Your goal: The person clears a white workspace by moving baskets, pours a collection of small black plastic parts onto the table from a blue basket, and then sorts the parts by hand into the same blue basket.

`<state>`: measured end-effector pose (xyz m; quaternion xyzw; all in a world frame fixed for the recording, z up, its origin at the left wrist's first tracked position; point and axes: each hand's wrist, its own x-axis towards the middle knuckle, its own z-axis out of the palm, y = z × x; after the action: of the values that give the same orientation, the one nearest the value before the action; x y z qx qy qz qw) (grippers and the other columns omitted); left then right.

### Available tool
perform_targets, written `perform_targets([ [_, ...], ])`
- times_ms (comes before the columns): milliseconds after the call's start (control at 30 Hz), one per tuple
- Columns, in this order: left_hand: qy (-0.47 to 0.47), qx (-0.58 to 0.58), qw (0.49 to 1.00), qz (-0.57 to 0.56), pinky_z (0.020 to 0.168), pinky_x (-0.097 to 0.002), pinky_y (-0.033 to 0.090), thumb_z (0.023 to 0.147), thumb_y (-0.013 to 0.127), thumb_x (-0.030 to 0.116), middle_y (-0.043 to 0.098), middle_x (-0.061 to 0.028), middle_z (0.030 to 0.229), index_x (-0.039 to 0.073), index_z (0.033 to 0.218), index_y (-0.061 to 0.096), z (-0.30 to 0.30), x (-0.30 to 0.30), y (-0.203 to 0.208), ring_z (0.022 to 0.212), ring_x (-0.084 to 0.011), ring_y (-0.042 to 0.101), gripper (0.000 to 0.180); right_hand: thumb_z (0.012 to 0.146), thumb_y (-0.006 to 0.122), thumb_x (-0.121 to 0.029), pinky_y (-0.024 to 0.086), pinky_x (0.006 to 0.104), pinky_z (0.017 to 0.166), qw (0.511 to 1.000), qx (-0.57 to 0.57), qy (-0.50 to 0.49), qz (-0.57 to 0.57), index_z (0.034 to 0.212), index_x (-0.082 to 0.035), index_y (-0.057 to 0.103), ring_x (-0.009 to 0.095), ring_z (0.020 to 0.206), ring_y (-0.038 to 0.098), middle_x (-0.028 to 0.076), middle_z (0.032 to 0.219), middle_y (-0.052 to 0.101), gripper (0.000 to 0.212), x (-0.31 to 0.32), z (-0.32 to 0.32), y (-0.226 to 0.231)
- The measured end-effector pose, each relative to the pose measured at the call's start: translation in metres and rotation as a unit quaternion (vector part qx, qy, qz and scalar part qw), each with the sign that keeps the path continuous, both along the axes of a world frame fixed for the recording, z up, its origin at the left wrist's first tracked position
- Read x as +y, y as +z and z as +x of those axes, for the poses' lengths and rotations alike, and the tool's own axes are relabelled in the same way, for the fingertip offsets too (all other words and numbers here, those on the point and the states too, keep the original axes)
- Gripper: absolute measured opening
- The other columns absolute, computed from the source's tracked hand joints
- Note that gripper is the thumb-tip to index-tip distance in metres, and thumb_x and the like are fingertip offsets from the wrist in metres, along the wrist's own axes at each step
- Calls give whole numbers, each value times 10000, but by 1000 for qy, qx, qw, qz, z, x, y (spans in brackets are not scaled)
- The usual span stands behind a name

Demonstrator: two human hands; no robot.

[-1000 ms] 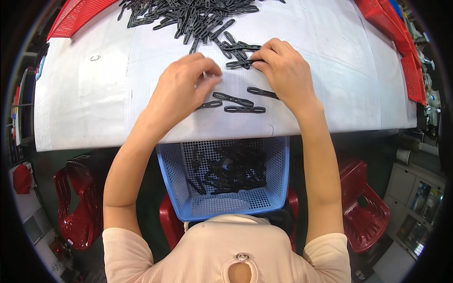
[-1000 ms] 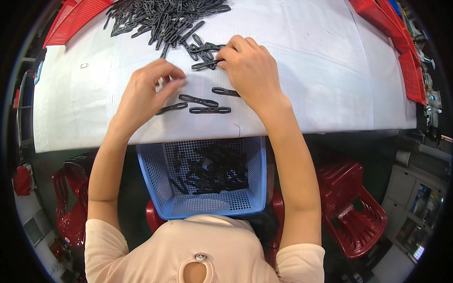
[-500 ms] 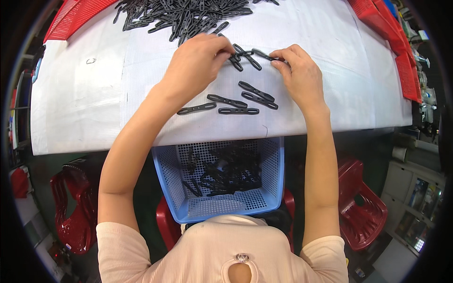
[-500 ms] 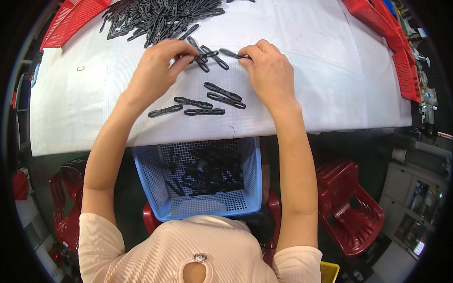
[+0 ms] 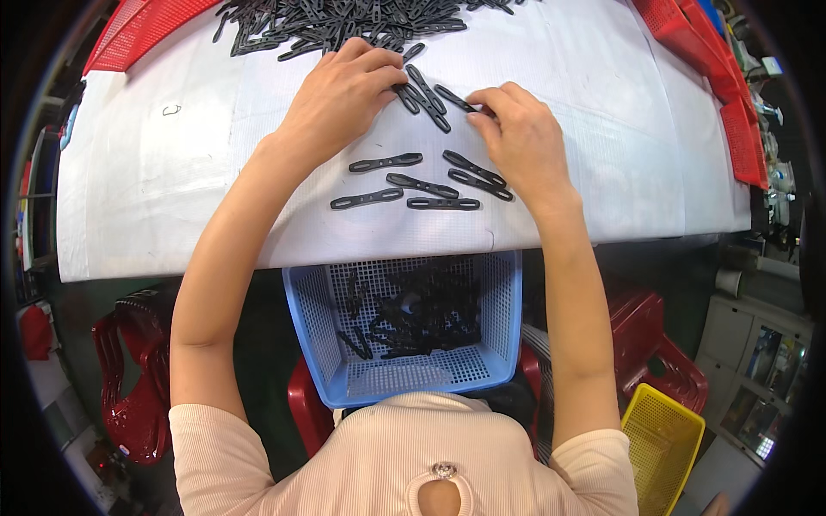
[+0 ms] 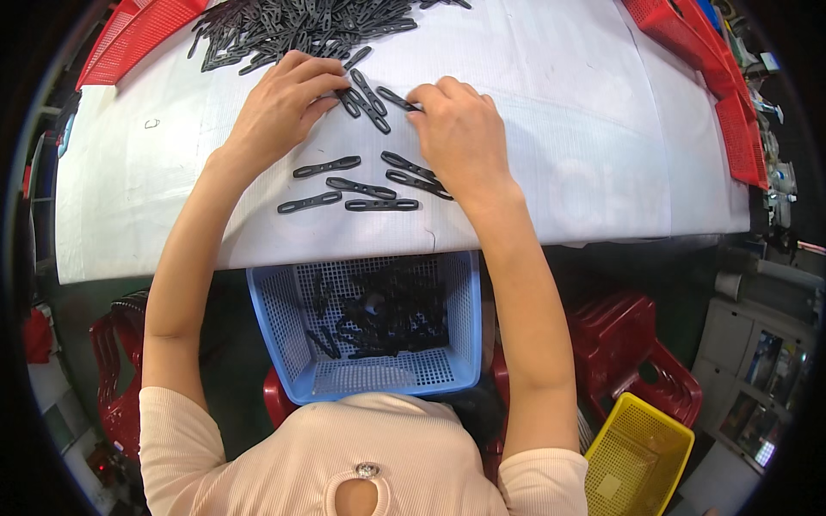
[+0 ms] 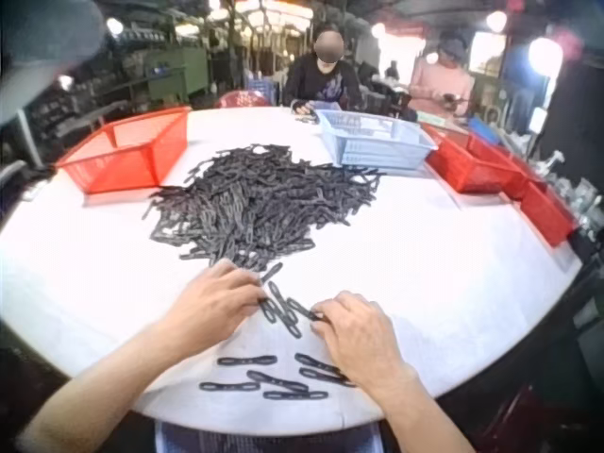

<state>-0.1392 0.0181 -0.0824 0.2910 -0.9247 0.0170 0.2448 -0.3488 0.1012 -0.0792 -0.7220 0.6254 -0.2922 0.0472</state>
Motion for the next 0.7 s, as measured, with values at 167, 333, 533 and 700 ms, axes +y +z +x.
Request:
perform_targets([
  [167, -34, -29, 999, -1, 888, -327, 449, 783, 657, 113, 597, -13, 1027, 56, 893, 635, 1, -9, 1, 1000, -211, 518, 126, 790, 649, -140, 476, 370, 721, 994, 82, -74, 21, 831, -89, 690, 259, 788, 610, 74, 801, 622, 77, 2, -18, 8],
  [333, -64, -69, 994, 60, 843, -331, 451, 765, 672, 99, 573, -33, 972, 55, 834, 589, 7, -12, 20, 987, -218, 512, 117, 753, 692, -216, 493, 385, 688, 999, -12, -23, 36, 811, -101, 706, 279, 761, 634, 95, 825, 650, 130, -29, 10, 5],
  [533, -39, -66, 996, 45, 742, -316, 440, 755, 674, 91, 582, -24, 876, 67, 819, 608, 14, 29, 9, 864, -204, 550, 95, 747, 668, -213, 509, 384, 705, 990, 15, -13, 141, 763, -68, 710, 292, 752, 652, 113, 790, 671, 151, -59, 31, 6],
  [700, -26, 27, 997, 69, 703, -343, 469, 761, 663, 93, 601, -37, 832, 67, 836, 636, 12, 28, 9, 811, -220, 571, 84, 743, 631, -181, 514, 389, 698, 987, 13, 0, 161, 736, -44, 698, 299, 704, 655, 114, 736, 674, 153, -59, 29, 16],
])
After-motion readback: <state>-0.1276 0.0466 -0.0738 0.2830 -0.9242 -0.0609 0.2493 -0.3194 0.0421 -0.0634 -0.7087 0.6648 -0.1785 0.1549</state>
